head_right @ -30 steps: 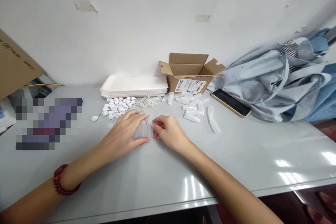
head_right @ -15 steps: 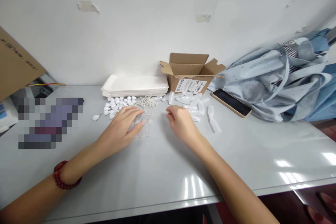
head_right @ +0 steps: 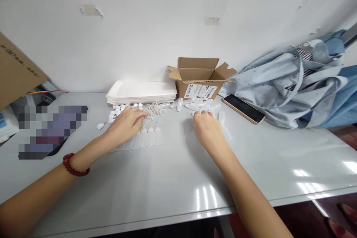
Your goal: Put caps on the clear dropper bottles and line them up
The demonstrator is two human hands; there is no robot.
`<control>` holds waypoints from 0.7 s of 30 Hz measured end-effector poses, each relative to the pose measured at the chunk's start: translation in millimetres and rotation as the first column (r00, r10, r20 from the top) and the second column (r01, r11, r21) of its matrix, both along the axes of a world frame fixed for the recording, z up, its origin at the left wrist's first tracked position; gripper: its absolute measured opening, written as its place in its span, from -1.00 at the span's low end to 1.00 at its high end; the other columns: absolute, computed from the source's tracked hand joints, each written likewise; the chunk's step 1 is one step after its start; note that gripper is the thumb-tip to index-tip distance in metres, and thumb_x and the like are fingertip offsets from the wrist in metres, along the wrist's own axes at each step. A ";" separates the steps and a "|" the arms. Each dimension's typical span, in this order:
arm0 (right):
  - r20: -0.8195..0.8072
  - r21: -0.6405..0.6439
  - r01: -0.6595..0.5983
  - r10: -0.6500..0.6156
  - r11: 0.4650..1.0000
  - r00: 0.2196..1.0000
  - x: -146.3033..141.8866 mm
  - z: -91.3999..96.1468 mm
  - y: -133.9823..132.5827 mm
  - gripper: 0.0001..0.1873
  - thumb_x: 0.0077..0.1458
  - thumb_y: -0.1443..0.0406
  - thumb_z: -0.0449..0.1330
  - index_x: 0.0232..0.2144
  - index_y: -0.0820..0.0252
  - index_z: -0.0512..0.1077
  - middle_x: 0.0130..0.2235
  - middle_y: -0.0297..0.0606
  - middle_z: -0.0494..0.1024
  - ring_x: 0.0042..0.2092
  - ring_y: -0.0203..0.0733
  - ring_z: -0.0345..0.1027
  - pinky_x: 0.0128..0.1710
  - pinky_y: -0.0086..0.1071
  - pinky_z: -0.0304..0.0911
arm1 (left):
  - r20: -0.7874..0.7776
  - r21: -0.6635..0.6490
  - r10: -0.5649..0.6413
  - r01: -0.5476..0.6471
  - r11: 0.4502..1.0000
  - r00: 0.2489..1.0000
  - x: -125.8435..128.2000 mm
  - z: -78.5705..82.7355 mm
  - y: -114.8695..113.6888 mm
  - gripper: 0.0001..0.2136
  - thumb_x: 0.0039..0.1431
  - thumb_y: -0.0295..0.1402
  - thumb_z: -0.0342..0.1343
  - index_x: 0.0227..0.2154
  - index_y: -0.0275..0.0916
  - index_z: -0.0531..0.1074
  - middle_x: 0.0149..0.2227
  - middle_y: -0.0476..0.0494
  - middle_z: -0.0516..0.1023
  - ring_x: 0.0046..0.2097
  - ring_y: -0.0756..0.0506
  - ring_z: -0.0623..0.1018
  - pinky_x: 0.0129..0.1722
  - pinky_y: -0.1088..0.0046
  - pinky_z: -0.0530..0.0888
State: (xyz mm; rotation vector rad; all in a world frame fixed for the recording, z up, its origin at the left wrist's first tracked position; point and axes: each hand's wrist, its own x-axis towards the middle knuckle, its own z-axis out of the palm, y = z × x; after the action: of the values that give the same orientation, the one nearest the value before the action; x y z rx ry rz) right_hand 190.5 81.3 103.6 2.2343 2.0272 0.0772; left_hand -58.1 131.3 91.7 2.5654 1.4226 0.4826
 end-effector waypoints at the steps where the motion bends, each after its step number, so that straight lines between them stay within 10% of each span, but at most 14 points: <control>1: 0.006 -0.009 -0.001 0.001 1.000 1.000 -0.1 -0.3 0.0 -0.77 0.09 0.48 0.06 -0.24 0.31 0.48 -0.25 -0.01 0.51 -0.20 0.00 0.41 -0.42 -0.34 0.11 | -0.010 -0.012 0.001 -0.001 1.000 1.000 2.4 0.1 1.4 -0.63 0.16 -0.56 -0.17 -0.17 -0.31 0.54 -0.19 -0.20 0.58 -0.06 -0.24 0.44 -0.07 0.21 0.43; 21: 0.040 0.028 -0.053 0.052 0.998 0.998 -10.7 3.1 -1.5 -0.85 0.11 0.47 0.10 -0.28 0.31 0.45 -0.24 -0.01 0.53 -0.15 0.05 0.41 -0.34 -0.29 0.12 | -0.014 0.014 0.020 -0.020 1.000 1.000 24.4 -0.8 11.2 -0.62 0.05 -0.64 -0.16 -0.25 -0.30 0.54 -0.14 -0.25 0.54 -0.03 -0.22 0.49 -0.04 0.24 0.44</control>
State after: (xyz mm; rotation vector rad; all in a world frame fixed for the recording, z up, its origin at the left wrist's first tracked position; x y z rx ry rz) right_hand 179.9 79.7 106.7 2.1780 2.0780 0.1556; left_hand -33.7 142.5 90.9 2.5725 1.4563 0.4801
